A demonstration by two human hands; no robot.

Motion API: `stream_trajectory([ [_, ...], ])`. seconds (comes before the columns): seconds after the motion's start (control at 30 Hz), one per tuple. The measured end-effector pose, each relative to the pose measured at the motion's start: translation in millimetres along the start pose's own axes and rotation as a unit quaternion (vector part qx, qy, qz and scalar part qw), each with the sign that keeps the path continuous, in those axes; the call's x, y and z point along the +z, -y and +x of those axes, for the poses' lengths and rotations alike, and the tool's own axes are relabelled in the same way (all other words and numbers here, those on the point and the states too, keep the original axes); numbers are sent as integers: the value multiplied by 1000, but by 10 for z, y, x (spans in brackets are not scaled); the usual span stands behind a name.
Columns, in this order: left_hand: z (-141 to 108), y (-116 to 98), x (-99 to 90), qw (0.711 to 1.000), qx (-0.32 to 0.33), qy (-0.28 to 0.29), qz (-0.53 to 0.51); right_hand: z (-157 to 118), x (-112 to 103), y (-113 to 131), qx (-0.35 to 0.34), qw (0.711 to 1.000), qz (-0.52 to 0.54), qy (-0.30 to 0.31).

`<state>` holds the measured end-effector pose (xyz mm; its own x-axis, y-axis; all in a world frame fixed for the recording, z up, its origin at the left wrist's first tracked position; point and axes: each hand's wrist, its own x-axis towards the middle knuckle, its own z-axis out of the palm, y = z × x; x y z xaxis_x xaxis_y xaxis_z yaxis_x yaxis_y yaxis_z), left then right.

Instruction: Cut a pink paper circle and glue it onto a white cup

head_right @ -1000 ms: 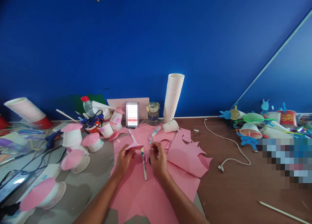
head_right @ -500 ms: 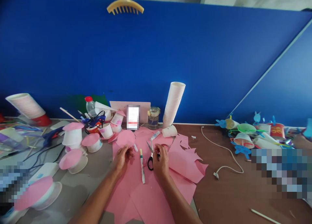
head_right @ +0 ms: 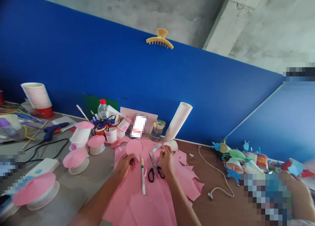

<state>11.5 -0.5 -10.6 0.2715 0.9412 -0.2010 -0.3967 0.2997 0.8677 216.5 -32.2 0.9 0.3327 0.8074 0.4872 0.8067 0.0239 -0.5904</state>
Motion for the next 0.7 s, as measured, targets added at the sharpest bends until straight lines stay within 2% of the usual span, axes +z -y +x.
stream_trajectory([
  [0.1, -5, -13, -15, 1000, -13, 9, -9, 222, 80, -36, -43, 994, -55, 82],
  [0.2, -16, -17, -37, 999, -45, 27, -11, 327, 176, -67, -76, 979, -102, 159],
  [0.33, -29, -7, -58, 992, -101, 73, -4, 409, 220, -60, -99, 964, -130, 210],
  [0.43, -42, -11, -54, 985, -135, 103, 6, 506, 164, -7, -91, 972, -119, 182],
  [0.53, -60, -41, -42, 982, -146, 115, 15, 536, 49, 99, -55, 991, -78, 91],
  [0.6, -76, -62, -37, 981, -151, 122, 28, 439, -31, 209, -24, 999, -36, 32],
  [0.7, -110, -68, -39, 973, -163, 149, 65, 98, -97, 410, -5, 999, 36, 0],
])
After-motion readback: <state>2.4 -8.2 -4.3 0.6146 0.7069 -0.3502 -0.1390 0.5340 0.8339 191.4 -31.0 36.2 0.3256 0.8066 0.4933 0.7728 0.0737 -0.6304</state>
